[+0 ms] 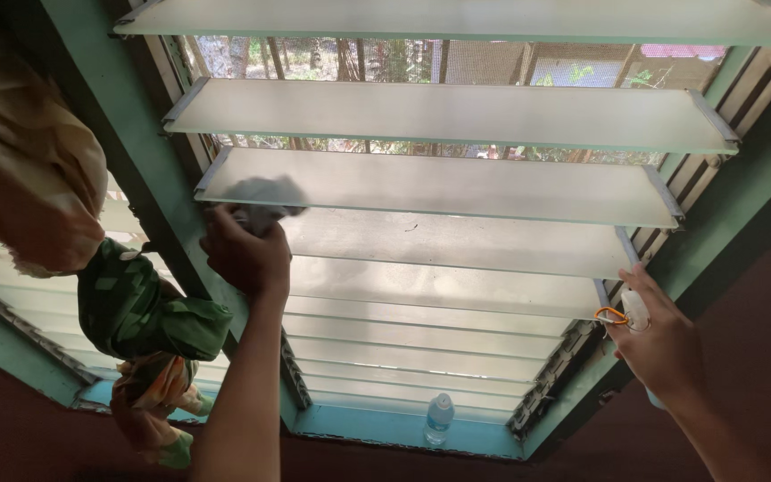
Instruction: The person cleans a set of glass window slats by spraying them with liquid and wiping both sides of the glass with a cloth.
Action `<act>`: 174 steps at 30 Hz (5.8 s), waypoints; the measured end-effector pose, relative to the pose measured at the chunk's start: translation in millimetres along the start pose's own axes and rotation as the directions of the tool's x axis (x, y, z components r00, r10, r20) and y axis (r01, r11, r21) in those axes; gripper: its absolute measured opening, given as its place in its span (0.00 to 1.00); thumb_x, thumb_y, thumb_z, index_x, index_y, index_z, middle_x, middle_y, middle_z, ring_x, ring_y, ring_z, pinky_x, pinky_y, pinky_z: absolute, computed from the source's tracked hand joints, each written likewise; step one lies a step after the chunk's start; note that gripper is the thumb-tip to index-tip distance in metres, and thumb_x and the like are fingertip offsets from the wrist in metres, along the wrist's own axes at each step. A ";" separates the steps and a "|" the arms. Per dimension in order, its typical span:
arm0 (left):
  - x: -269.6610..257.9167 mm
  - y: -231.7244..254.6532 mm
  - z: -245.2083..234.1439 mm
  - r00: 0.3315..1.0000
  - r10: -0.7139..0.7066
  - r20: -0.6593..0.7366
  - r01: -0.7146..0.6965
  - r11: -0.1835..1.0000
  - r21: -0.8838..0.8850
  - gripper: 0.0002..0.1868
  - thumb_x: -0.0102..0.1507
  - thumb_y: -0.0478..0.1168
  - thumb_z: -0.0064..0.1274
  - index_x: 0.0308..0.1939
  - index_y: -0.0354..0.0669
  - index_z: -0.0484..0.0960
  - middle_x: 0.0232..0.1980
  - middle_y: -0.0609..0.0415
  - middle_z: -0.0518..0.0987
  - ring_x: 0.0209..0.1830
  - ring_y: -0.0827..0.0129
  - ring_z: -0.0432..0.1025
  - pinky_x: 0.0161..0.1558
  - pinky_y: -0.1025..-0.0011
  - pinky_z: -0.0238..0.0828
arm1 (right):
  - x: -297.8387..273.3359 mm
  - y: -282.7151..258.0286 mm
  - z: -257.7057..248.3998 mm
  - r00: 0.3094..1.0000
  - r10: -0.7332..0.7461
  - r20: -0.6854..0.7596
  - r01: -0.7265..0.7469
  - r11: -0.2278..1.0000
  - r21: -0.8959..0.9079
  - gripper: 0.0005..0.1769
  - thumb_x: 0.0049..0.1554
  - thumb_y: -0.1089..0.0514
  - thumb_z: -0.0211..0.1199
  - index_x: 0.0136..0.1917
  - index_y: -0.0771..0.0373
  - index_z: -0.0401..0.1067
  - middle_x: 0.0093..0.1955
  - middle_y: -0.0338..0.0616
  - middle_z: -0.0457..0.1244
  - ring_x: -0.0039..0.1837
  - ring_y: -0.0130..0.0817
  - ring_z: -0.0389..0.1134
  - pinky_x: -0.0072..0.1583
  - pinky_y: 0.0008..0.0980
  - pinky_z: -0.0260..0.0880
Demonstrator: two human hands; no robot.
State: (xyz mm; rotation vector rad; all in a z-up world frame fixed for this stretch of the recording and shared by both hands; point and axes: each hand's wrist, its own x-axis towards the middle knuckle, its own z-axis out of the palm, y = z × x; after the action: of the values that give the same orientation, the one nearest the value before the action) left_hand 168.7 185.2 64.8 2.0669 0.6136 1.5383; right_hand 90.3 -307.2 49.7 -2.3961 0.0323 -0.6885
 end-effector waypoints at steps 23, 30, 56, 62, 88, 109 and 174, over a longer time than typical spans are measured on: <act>-4.8 10.8 19.2 0.867 0.406 0.289 -0.388 0.914 -0.120 0.20 0.55 0.50 0.66 0.48 0.49 0.87 0.45 0.42 0.80 0.51 0.46 0.74 0.57 0.50 0.71 | 16.1 26.7 -10.8 0.978 -0.006 0.206 0.038 0.988 -0.150 0.52 0.46 0.65 0.71 0.80 0.38 0.58 0.85 0.28 0.51 0.43 0.36 0.77 0.43 0.36 0.82; -76.1 77.7 41.6 0.880 0.452 0.146 -0.421 0.884 -0.202 0.18 0.54 0.46 0.66 0.47 0.46 0.86 0.45 0.42 0.79 0.48 0.49 0.75 0.54 0.52 0.73 | 11.8 36.5 2.0 0.978 -0.191 0.080 0.200 0.972 -0.125 0.51 0.44 0.62 0.71 0.78 0.38 0.59 0.83 0.31 0.52 0.63 0.43 0.71 0.53 0.40 0.77; -163.3 152.1 52.4 0.785 0.591 0.183 -0.461 0.756 -0.465 0.24 0.57 0.46 0.65 0.59 0.60 0.85 0.56 0.44 0.80 0.58 0.49 0.73 0.61 0.52 0.69 | 0.2 44.4 19.9 0.977 -0.213 0.026 0.205 0.890 -0.407 0.50 0.49 0.56 0.69 0.83 0.41 0.57 0.86 0.35 0.53 0.68 0.46 0.69 0.57 0.45 0.77; -49.1 17.6 31.8 0.850 0.501 0.161 -0.480 0.864 -0.154 0.15 0.64 0.48 0.62 0.53 0.53 0.87 0.43 0.42 0.79 0.46 0.50 0.74 0.48 0.53 0.73 | -2.2 43.3 23.4 0.979 -0.204 0.016 0.190 0.878 -0.439 0.51 0.48 0.59 0.69 0.83 0.43 0.58 0.87 0.36 0.54 0.68 0.43 0.70 0.58 0.41 0.77; -96.1 100.3 29.6 0.919 0.347 0.188 -0.351 0.936 -0.009 0.20 0.54 0.44 0.66 0.50 0.49 0.86 0.53 0.37 0.79 0.55 0.42 0.68 0.53 0.50 0.70 | -9.1 30.7 30.5 0.930 -0.364 -0.058 0.322 0.877 -0.357 0.54 0.41 0.61 0.71 0.80 0.60 0.58 0.84 0.53 0.53 0.69 0.51 0.67 0.56 0.43 0.76; -142.1 168.8 64.3 0.745 0.612 0.265 -0.547 0.788 -0.282 0.12 0.54 0.45 0.61 0.39 0.48 0.85 0.37 0.44 0.80 0.46 0.45 0.74 0.53 0.47 0.71 | -10.6 29.4 25.9 0.987 -0.159 0.034 0.151 0.824 -0.547 0.56 0.45 0.60 0.69 0.84 0.51 0.51 0.88 0.37 0.51 0.57 0.46 0.74 0.51 0.42 0.80; -235.3 321.8 49.6 0.480 0.623 0.617 -0.358 0.782 -0.510 0.10 0.58 0.42 0.58 0.42 0.57 0.88 0.50 0.49 0.82 0.58 0.48 0.72 0.56 0.57 0.70 | 1.1 48.0 -7.6 0.996 -0.077 0.047 0.087 0.960 -0.265 0.51 0.48 0.64 0.67 0.83 0.43 0.56 0.63 0.52 0.67 0.55 0.56 0.73 0.53 0.50 0.76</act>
State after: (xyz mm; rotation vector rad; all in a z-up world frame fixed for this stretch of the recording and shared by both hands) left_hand 175.1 -216.2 78.0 2.4495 -0.5988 0.7200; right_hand 94.5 -350.0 27.1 -2.6810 0.0108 -0.7180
